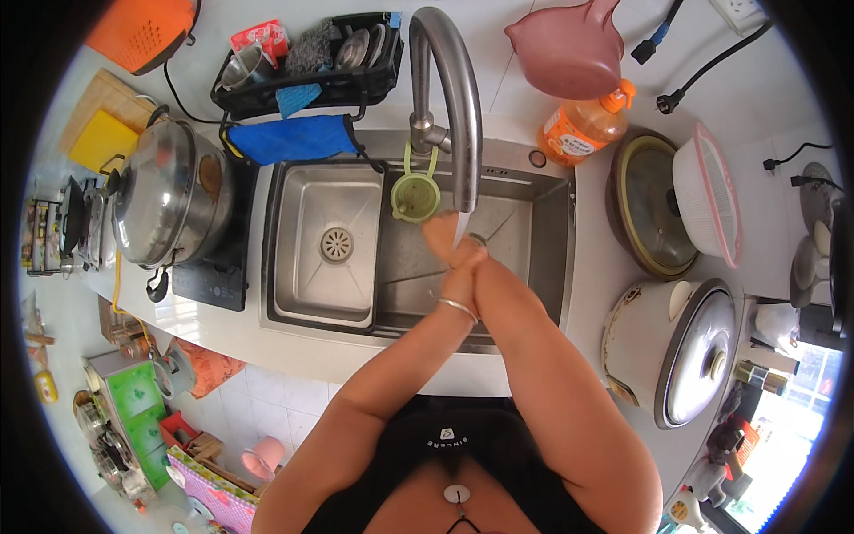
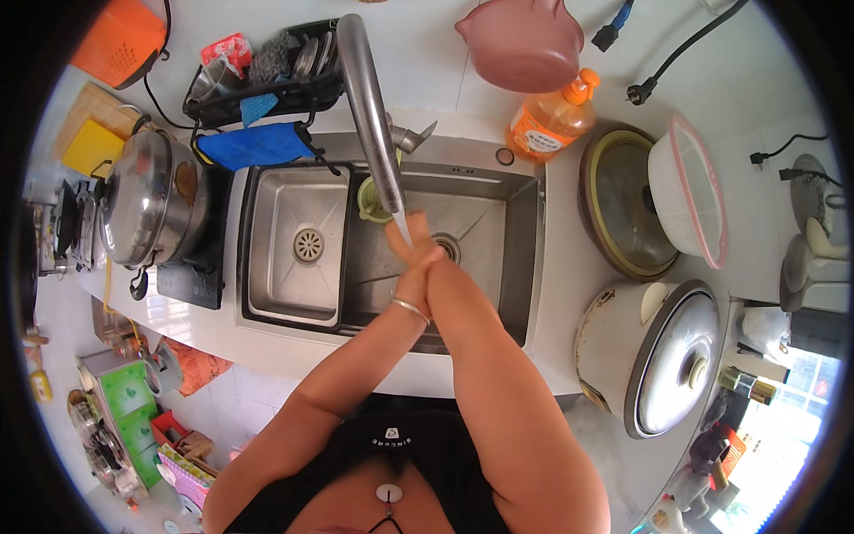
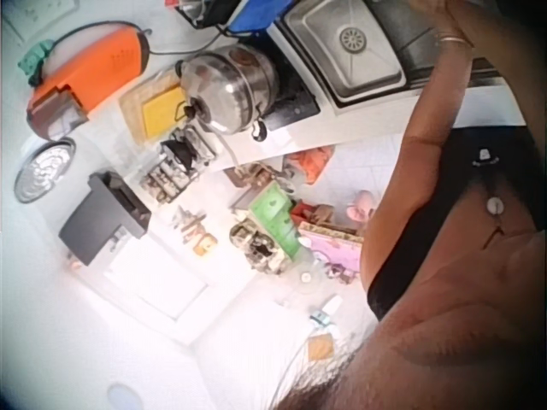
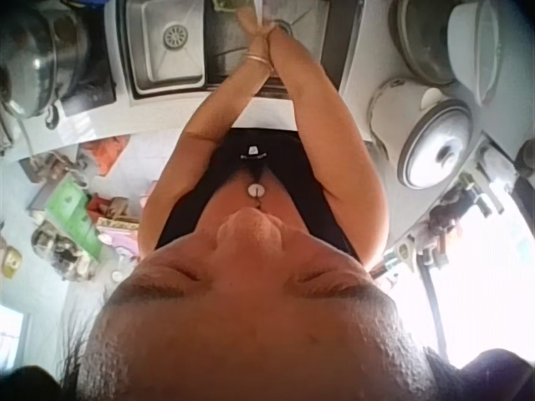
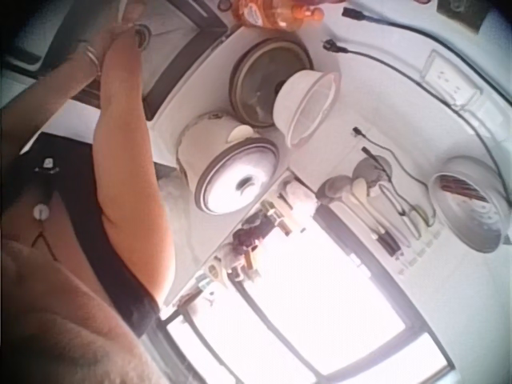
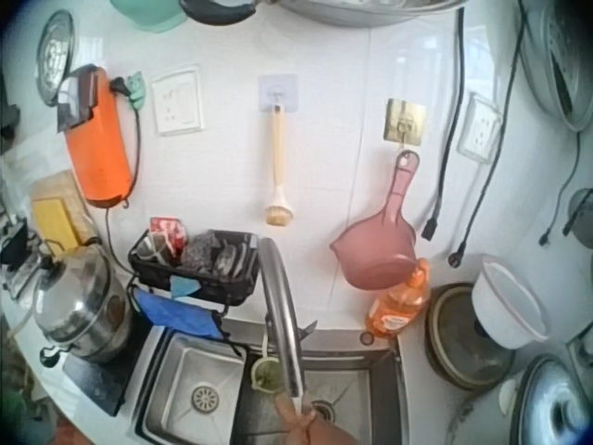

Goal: The person wipes a kitchen counter with a cloth, cleans an orange appliance, rinses a plastic tray under a faucet, washes the cloth in the sink, and then washes their hands.

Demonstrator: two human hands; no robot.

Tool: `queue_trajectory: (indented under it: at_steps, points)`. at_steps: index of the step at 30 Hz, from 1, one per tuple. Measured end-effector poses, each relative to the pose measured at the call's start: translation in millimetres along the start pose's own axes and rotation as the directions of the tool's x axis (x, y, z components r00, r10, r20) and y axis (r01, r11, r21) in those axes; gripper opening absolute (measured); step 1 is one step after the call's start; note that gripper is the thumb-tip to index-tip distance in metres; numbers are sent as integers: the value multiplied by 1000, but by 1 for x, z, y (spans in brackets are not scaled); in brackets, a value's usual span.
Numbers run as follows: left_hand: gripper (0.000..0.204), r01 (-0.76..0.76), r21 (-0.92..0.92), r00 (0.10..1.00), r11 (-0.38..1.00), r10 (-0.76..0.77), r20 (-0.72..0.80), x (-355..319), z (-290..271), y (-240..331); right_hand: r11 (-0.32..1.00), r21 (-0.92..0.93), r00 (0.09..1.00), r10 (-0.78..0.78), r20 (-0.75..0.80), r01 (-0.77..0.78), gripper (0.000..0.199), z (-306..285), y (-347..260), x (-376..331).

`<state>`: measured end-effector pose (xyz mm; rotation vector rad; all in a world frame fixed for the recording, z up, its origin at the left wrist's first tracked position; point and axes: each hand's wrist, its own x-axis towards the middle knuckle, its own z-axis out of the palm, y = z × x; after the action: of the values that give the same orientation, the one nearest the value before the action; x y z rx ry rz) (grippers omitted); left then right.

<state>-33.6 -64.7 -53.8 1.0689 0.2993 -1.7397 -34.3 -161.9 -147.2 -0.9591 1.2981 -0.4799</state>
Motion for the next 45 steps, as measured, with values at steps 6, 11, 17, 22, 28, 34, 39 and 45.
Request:
queue_trajectory:
  at_steps: [6, 11, 17, 22, 28, 34, 39, 45]
  points:
    - [46, -45, 94, 994, 995, 35, 100, -7, 10, 4, 998, 48, 999, 29, -23, -28, 23, -11, -4, -6]
    - [46, -265, 66, 964, 962, 262, 40, 46, -17, -4, 937, -343, 971, -144, -189, 72, 27, -12, 13, 5]
    - [39, -6, 46, 993, 999, 11, -114, 102, -22, 16, 998, 24, 957, 55, -285, -51, 33, -8, 11, -23]
    - [21, -14, 541, 950, 841, 179, -255, 203, -89, 16, 771, 609, 936, 327, -127, -187, 41, 3, 4, -81]
    - [15, -400, 912, 711, -91, 596, 372, 125, -40, 10, 358, 888, 946, 249, 207, -289, 43, -23, 2, -96]
    - [18, -302, -102, 899, 948, 319, 301, 64, -48, 11, 386, 893, 967, -11, 256, -232, 42, -21, 27, -72]
    - [26, 29, -444, 962, 896, 95, 255, 58, -80, 10, 798, 539, 919, 43, 393, -268, 21, -54, 47, 1]
    - [31, 142, -124, 982, 982, -156, -106, 66, -111, -3, 947, 228, 975, -221, -40, 224, 46, -57, -125, 2]
